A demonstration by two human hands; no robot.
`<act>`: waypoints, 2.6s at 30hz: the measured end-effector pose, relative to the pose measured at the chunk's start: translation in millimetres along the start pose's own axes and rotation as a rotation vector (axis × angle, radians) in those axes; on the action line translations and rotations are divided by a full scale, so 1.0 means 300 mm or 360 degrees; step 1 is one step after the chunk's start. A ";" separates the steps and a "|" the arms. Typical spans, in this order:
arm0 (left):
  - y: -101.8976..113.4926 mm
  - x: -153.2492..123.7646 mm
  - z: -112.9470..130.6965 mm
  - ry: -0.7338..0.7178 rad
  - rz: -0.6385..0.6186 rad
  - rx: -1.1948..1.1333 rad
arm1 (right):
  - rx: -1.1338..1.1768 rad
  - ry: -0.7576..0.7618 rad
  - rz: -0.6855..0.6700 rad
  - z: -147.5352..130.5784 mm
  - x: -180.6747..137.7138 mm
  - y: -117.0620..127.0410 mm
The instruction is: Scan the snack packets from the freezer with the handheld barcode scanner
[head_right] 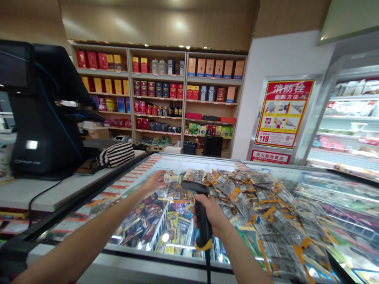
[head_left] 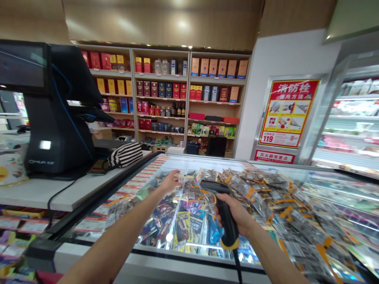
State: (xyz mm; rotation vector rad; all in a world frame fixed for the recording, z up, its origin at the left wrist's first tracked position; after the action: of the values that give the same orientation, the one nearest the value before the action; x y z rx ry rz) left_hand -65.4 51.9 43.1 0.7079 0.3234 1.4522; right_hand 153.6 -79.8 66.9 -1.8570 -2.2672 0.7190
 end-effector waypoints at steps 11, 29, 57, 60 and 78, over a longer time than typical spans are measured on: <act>-0.101 -0.014 0.011 0.0083 0.0176 -0.0492 | 0.0289 -0.0133 -0.0008 0.031 0.004 -0.053; -0.315 -0.026 0.141 0.0313 0.0312 0.0171 | 0.0435 0.0262 0.0301 -0.122 0.007 0.171; -0.077 -0.059 0.076 0.0294 0.0240 0.0795 | 0.0276 0.0038 0.0115 0.003 0.042 0.075; 0.213 -0.168 -0.069 0.0484 0.0263 0.0926 | 0.0270 0.0010 0.0066 0.026 0.053 0.033; 0.307 -0.161 -0.118 0.0439 0.0294 0.0205 | 0.0079 -0.0071 -0.0020 0.054 0.003 -0.075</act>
State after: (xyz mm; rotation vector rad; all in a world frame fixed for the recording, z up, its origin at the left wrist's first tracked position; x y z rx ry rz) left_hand -165.3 10.3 62.6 0.6538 0.5810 1.7205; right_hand 127.1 -86.3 62.1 -1.8212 -2.2640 0.8147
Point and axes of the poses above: each hand's wrist, its own x-axis towards the middle knuckle, its own y-axis out of the back of the hand, z = x × y, the point moved 1 cm from there along x, towards the middle knuckle, and after that the axes turned 9 degrees about x, right-handed, at the moved point
